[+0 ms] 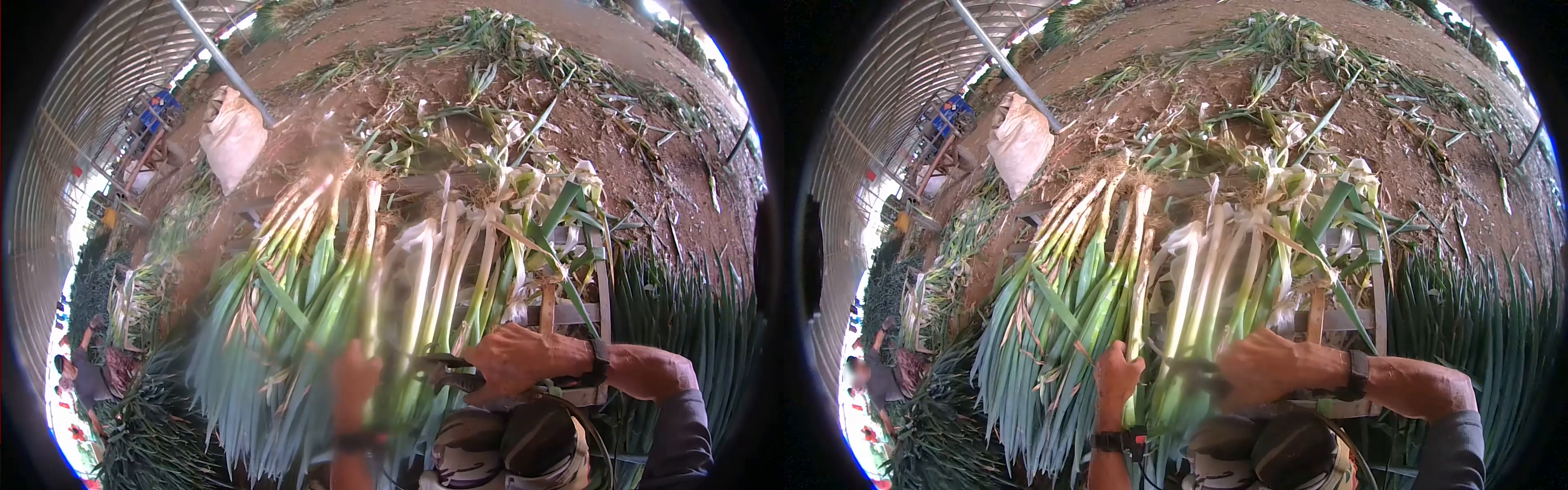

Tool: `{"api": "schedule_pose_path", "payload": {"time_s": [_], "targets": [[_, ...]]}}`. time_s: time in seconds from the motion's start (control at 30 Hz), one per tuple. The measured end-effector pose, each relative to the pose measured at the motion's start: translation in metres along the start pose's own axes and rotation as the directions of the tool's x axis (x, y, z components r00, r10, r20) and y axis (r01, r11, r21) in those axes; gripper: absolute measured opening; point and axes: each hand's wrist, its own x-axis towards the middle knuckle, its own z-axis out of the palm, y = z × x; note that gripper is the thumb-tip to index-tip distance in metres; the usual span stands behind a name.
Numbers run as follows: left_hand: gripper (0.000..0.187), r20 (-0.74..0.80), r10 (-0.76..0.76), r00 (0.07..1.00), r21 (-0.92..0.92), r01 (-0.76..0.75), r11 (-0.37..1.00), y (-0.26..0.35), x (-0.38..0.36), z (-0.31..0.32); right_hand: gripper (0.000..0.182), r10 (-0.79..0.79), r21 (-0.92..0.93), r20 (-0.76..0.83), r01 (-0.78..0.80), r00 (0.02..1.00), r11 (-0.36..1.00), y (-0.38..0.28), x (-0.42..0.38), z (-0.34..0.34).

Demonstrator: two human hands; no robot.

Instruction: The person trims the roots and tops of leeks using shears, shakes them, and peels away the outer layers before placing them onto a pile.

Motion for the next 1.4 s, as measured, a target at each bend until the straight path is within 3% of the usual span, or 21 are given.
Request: {"api": "schedule_pose_path", "payload": {"time_s": [0.1,0.17,0.23,0.37,0.5,0.57,0.63,0.77,0.93,1.07,1.27,1.4], "targets": [[0.035,-0.036,0.060,0.998,0.047,-0.059,0.997,0.004,-0.002,0.004,0.035,-0.087,-0.094,-0.012,0.085,0.996,0.992,0.009,0.004,0.014],[0.039,-0.021,0.017,1.000,0.089,-0.015,0.996,0.007,0.001,0.009,0.036,-0.076,-0.124,-0.030,0.072,0.997,0.990,0.014,0.011,0.019],[0.039,-0.035,0.040,0.999,0.102,-0.037,0.994,0.001,0.000,0.020,0.058,0.027,-0.083,-0.036,-0.030,0.999,0.996,0.016,0.019,0.018],[0.042,-0.076,0.069,0.995,0.048,-0.065,0.997,-0.003,-0.003,0.024,0.057,0.048,-0.032,-0.142,-0.053,0.989,0.998,0.014,0.027,-0.004],[0.048,0.033,0.084,0.996,-0.080,-0.082,0.993,-0.016,-0.011,0.017,0.058,0.078,-0.030,-0.173,-0.085,0.982,0.996,0.025,0.033,-0.001],[0.051,0.046,0.102,0.994,-0.138,-0.095,0.986,-0.027,-0.025,0.013,0.059,0.099,-0.016,-0.103,-0.101,0.990,0.995,0.025,0.031,0.003],[0.050,-0.020,0.108,0.994,-0.010,-0.109,0.994,-0.035,-0.045,0.013,0.059,0.105,-0.050,0.045,-0.103,0.993,0.993,0.021,0.022,0.002],[0.052,-0.094,0.037,0.995,0.085,-0.029,0.996,-0.044,-0.064,0.017,0.060,-0.032,-0.003,0.109,0.033,0.994,0.999,0.010,0.013,0.011],[0.051,-0.077,0.024,0.997,-0.050,-0.028,0.998,-0.028,-0.061,-0.008,0.061,-0.144,-0.073,0.176,0.159,0.974,0.985,0.000,0.013,0.012],[0.049,-0.105,0.101,0.989,-0.169,-0.118,0.978,-0.042,-0.050,0.001,0.059,-0.149,-0.104,0.048,0.153,0.988,0.983,0.000,0.014,0.013],[0.056,0.068,0.016,0.998,-0.086,-0.010,0.996,-0.039,-0.034,0.006,0.052,-0.017,-0.123,-0.169,-0.004,0.985,0.992,0.015,0.032,0.004],[0.060,0.083,0.083,0.993,-0.072,-0.077,0.994,-0.028,-0.019,0.009,0.051,0.025,-0.048,-0.246,-0.038,0.969,0.998,0.032,0.041,-0.001]]}}
